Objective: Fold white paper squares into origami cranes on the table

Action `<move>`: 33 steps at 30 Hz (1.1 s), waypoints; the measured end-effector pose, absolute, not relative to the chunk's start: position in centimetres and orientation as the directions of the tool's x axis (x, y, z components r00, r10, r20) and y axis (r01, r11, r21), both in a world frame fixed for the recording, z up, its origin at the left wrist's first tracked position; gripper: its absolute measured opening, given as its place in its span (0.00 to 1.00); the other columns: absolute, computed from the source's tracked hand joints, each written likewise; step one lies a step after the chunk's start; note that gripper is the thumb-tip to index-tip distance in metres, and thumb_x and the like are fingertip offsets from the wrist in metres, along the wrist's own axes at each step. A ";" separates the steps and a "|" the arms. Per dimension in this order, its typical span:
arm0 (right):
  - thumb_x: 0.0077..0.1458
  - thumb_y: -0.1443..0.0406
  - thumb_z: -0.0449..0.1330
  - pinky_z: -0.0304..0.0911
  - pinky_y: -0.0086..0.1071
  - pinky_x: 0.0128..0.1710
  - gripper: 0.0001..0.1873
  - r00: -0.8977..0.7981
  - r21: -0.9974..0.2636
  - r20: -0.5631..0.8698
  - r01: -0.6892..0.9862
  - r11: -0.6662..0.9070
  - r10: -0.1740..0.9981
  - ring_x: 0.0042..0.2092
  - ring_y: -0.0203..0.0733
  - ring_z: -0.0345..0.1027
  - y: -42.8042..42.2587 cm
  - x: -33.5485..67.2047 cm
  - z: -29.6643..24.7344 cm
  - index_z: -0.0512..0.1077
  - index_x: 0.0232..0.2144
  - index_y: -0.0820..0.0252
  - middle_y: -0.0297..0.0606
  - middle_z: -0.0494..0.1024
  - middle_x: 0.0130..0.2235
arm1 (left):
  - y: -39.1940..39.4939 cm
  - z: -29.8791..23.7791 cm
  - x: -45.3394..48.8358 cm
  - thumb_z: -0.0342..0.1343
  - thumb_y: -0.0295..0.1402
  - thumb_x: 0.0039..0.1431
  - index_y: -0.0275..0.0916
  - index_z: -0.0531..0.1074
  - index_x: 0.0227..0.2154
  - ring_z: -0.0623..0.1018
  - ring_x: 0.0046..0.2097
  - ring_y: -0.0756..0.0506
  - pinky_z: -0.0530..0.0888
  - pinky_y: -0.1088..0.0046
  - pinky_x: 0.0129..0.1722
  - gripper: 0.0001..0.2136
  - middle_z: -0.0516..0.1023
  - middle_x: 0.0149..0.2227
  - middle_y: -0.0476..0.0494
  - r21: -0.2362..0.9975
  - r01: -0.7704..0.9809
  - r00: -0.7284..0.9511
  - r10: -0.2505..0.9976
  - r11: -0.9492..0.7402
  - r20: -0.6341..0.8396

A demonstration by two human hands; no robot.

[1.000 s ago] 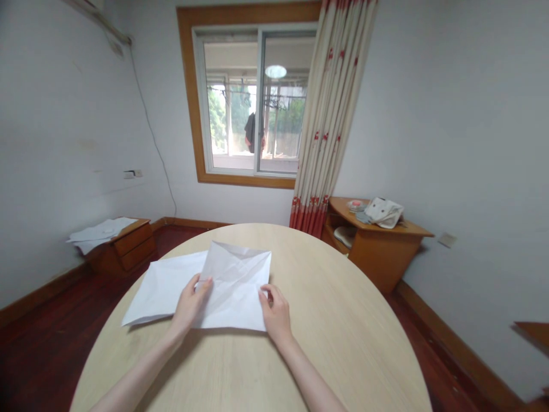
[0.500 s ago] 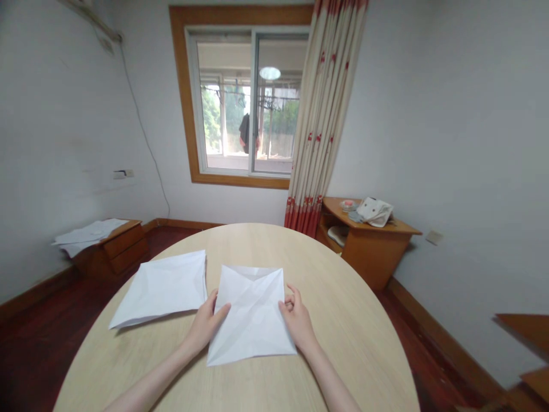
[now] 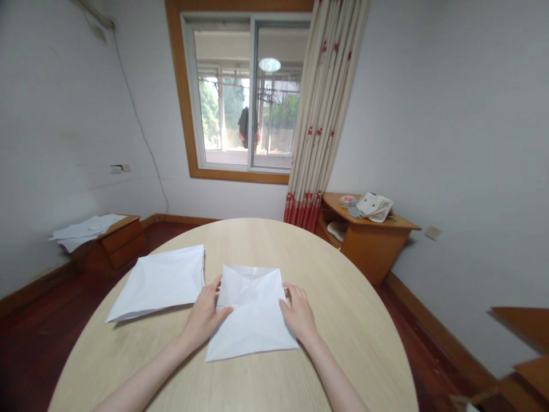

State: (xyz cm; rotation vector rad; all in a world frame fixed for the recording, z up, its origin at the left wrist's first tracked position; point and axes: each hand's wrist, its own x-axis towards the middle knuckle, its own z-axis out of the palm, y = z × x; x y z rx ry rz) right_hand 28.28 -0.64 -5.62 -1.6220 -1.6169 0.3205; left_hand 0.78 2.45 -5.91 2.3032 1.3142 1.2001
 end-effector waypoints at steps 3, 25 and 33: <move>0.48 0.67 0.55 0.55 0.44 0.56 0.21 0.098 -0.643 0.381 0.743 0.188 0.919 0.52 0.51 0.62 -0.5 28.5 -5.7 0.71 0.47 0.60 0.46 0.71 0.47 | 2.3 -5.6 0.8 0.59 0.28 0.53 0.38 0.46 0.64 0.68 0.54 0.35 0.67 0.53 0.53 0.38 0.67 0.54 0.33 0.448 0.672 0.291 0.767 -0.590 0.572; 0.59 0.62 0.51 0.57 0.43 0.57 0.19 -0.301 -0.587 0.051 0.762 0.272 0.952 0.56 0.47 0.65 -3.3 28.9 -1.4 0.75 0.49 0.56 0.43 0.72 0.56 | 1.3 -3.0 0.1 0.46 0.26 0.65 0.44 0.72 0.52 0.76 0.51 0.43 0.71 0.66 0.51 0.16 0.78 0.50 0.45 0.489 0.476 0.722 0.642 -0.731 0.257; 0.57 0.63 0.52 0.44 0.47 0.64 0.25 -0.340 -0.606 -0.147 0.773 0.187 0.929 0.64 0.47 0.52 -4.4 29.4 -0.7 0.65 0.58 0.54 0.40 0.58 0.64 | -0.5 -0.9 -0.2 0.55 0.49 0.59 0.46 0.58 0.62 0.56 0.66 0.37 0.56 0.55 0.63 0.31 0.54 0.65 0.42 0.506 0.590 0.752 0.656 -0.629 -0.060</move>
